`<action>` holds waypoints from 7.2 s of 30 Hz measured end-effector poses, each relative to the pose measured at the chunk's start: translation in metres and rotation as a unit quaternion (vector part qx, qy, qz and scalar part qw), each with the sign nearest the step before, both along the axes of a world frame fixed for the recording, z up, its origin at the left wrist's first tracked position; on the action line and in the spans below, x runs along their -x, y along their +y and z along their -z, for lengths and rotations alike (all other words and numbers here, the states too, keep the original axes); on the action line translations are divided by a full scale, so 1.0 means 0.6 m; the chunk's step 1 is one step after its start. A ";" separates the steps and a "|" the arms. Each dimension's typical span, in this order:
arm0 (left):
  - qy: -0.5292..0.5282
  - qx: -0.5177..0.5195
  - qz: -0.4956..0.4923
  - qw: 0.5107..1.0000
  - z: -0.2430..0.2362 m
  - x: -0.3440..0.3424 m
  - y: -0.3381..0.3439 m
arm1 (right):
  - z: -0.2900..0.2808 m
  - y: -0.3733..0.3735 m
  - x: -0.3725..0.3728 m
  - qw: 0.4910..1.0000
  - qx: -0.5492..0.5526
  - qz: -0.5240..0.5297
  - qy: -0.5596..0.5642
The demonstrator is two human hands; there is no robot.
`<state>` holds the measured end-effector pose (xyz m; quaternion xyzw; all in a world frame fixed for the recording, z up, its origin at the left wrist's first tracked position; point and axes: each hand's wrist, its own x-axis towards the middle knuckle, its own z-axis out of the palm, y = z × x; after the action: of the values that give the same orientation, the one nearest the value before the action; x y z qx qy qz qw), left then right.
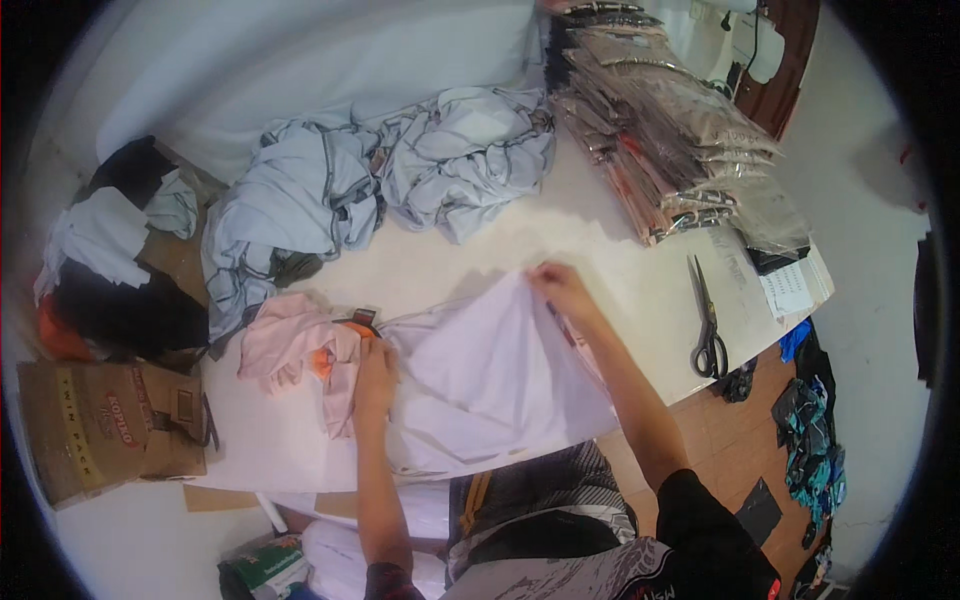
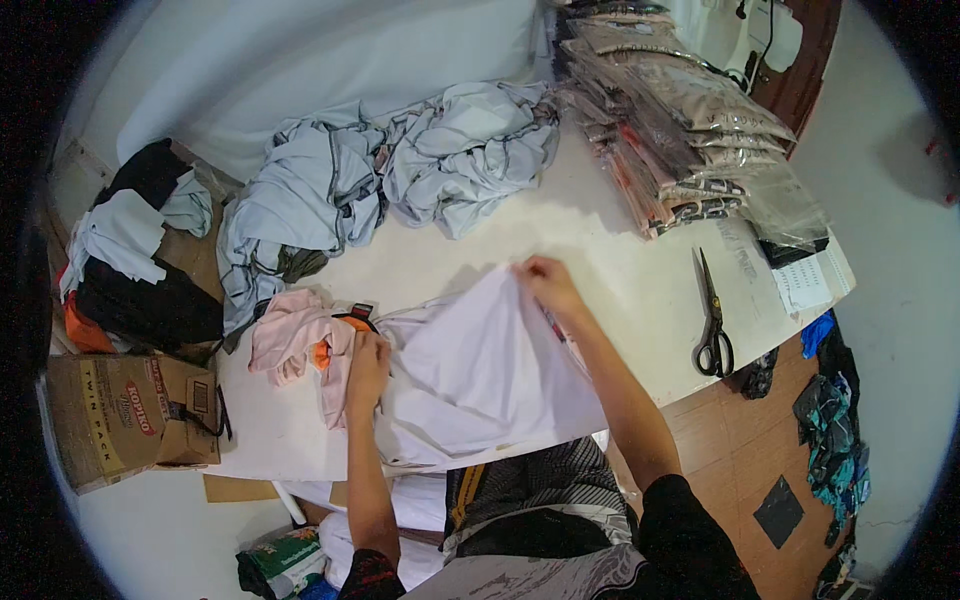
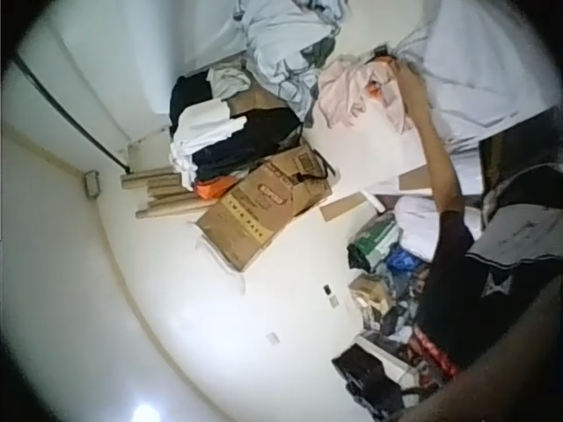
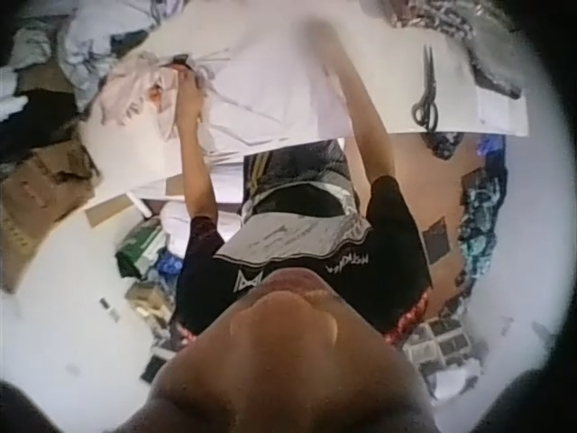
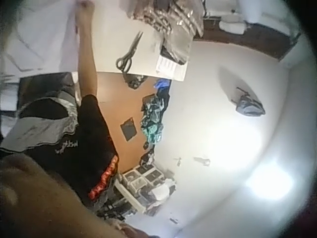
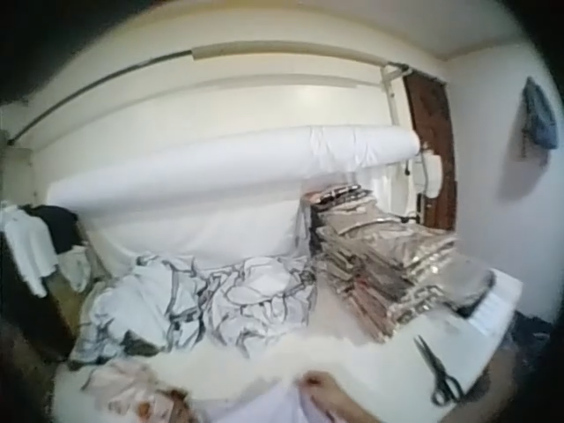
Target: Fold a shirt, place it in a plastic bag, then inspect and trim fabric from another garment.
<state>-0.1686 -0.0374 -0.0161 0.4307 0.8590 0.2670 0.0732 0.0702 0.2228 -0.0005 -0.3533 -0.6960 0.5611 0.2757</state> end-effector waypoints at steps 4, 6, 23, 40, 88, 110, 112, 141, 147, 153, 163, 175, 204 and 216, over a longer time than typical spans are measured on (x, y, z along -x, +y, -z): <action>0.015 -0.046 0.000 0.999 -0.023 0.027 0.006 | -0.070 0.072 -0.017 0.914 0.246 0.012 0.324; -0.037 -0.015 -0.048 0.998 -0.026 0.050 -0.001 | -0.094 0.078 -0.041 0.913 0.227 0.013 0.340; 0.110 -0.171 -0.212 0.956 0.041 0.079 -0.041 | 0.000 0.063 -0.149 0.992 0.067 0.110 0.009; -0.279 -0.327 -0.356 0.829 0.020 -0.064 -0.279 | -0.016 -0.244 -0.034 0.967 -0.252 -0.005 0.022; -0.258 -0.405 -0.126 0.868 -0.055 -0.156 -0.214 | -0.051 -0.381 0.142 0.933 -0.019 -0.339 0.115; -0.300 -0.434 -0.280 0.802 -0.003 -0.184 -0.250 | -0.008 -0.368 0.140 0.948 0.238 -0.140 0.158; -0.281 -0.444 -0.304 0.794 -0.011 -0.176 -0.244 | -0.015 -0.361 0.129 0.946 0.250 -0.143 0.148; -0.196 -0.409 -0.332 0.827 -0.035 -0.136 -0.229 | -0.021 -0.335 0.113 0.968 0.169 -0.101 0.155; -0.187 -0.404 -0.335 0.831 -0.044 -0.134 -0.240 | -0.020 -0.329 0.114 0.963 0.172 -0.078 0.191; -0.212 -0.411 -0.311 0.830 -0.058 -0.145 -0.232 | -0.025 -0.319 0.109 0.967 0.162 -0.074 0.182; -0.237 -0.433 -0.303 0.815 -0.062 -0.128 -0.203 | -0.032 -0.302 0.112 0.964 0.172 -0.067 0.191; -0.236 -0.440 -0.286 0.818 -0.075 -0.122 -0.193 | -0.036 -0.272 0.085 0.957 0.169 -0.008 0.235; -0.420 -0.330 -0.118 0.837 -0.054 -0.150 -0.228 | -0.011 -0.258 0.019 0.974 0.179 -0.069 0.124; 0.106 -0.194 -0.136 0.966 -0.059 -0.188 -0.096 | 0.032 -0.032 -0.098 0.882 -0.326 0.277 -0.198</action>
<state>-0.0558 -0.0951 0.0191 0.3413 0.8443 0.3886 -0.1400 0.1291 0.2036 -0.0199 -0.5258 -0.7533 0.1212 0.3761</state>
